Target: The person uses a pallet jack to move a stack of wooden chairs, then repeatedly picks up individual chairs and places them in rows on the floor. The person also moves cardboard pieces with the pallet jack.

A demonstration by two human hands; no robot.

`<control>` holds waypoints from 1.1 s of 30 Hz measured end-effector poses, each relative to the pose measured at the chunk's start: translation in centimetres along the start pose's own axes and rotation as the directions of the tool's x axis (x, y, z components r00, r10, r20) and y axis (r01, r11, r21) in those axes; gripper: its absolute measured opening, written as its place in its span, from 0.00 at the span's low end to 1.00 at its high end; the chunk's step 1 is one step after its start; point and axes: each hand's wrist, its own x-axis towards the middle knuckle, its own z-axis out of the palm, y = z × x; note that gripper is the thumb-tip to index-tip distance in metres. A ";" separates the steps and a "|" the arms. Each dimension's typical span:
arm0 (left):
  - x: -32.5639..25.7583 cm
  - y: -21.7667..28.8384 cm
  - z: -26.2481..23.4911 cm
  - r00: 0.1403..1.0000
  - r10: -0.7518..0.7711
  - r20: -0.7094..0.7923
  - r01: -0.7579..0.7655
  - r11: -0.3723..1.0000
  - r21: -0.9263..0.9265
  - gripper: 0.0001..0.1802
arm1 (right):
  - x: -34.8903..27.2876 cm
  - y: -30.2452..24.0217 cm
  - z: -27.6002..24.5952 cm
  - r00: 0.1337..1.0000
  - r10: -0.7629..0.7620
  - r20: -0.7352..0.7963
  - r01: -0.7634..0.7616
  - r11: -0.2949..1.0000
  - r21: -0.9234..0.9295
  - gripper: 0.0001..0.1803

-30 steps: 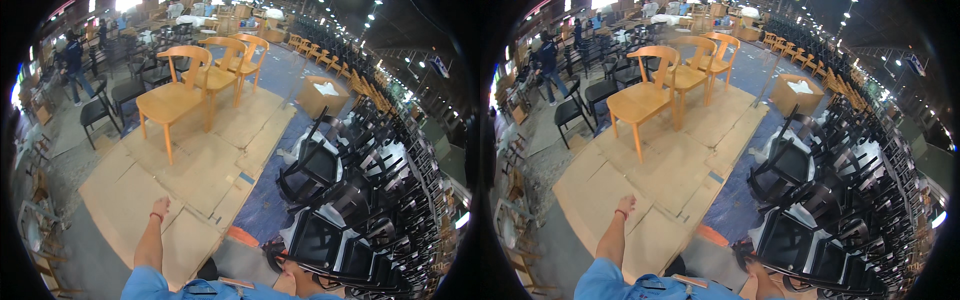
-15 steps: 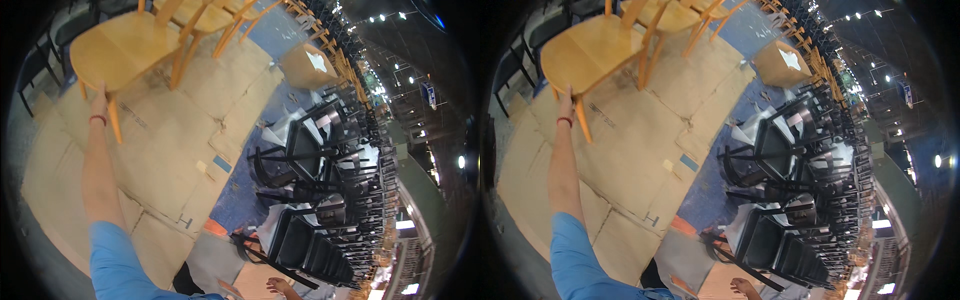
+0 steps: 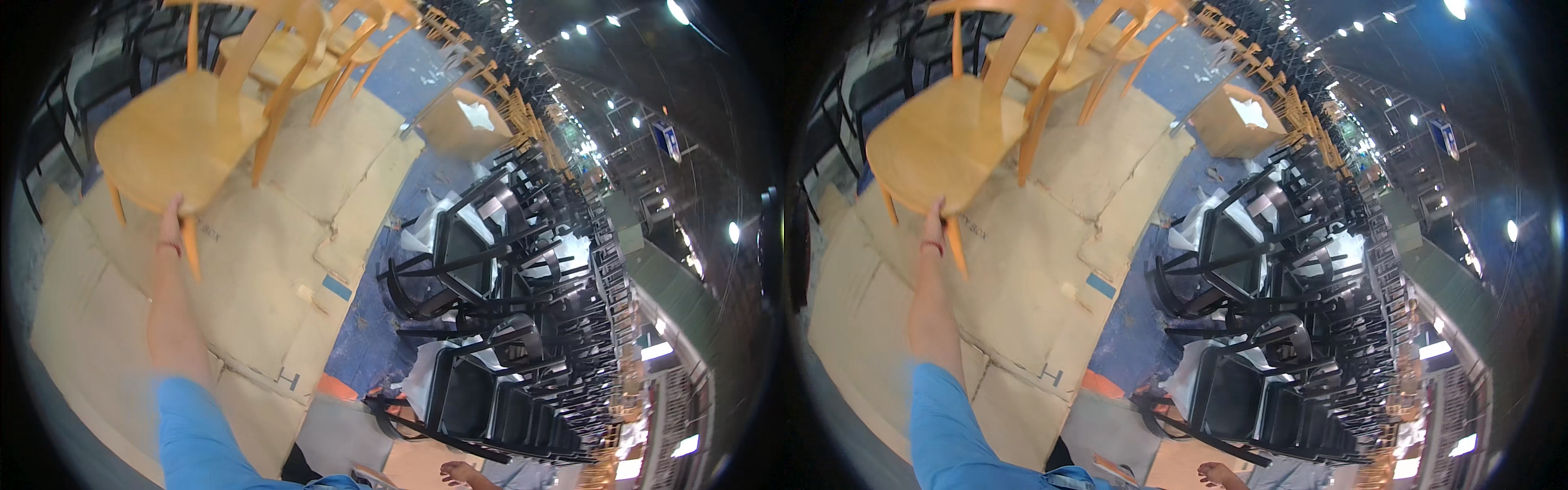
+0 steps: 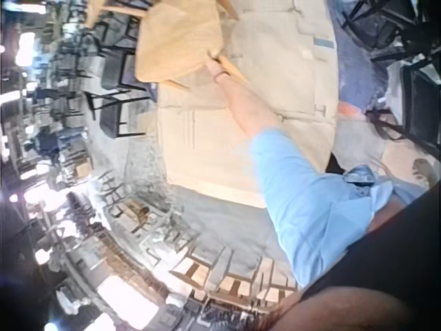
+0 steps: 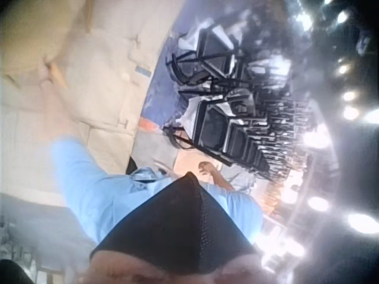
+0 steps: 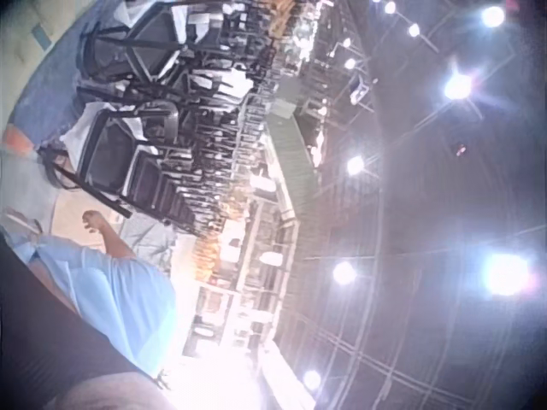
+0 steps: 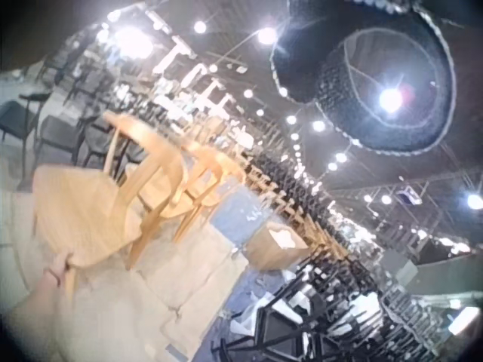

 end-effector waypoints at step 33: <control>-88.2 -13.2 -23.4 0.797 -0.247 -0.551 -0.099 0.847 -0.522 0.30 | -27.4 -20.5 18.1 -0.455 -0.539 0.709 0.545 0.461 0.701 0.31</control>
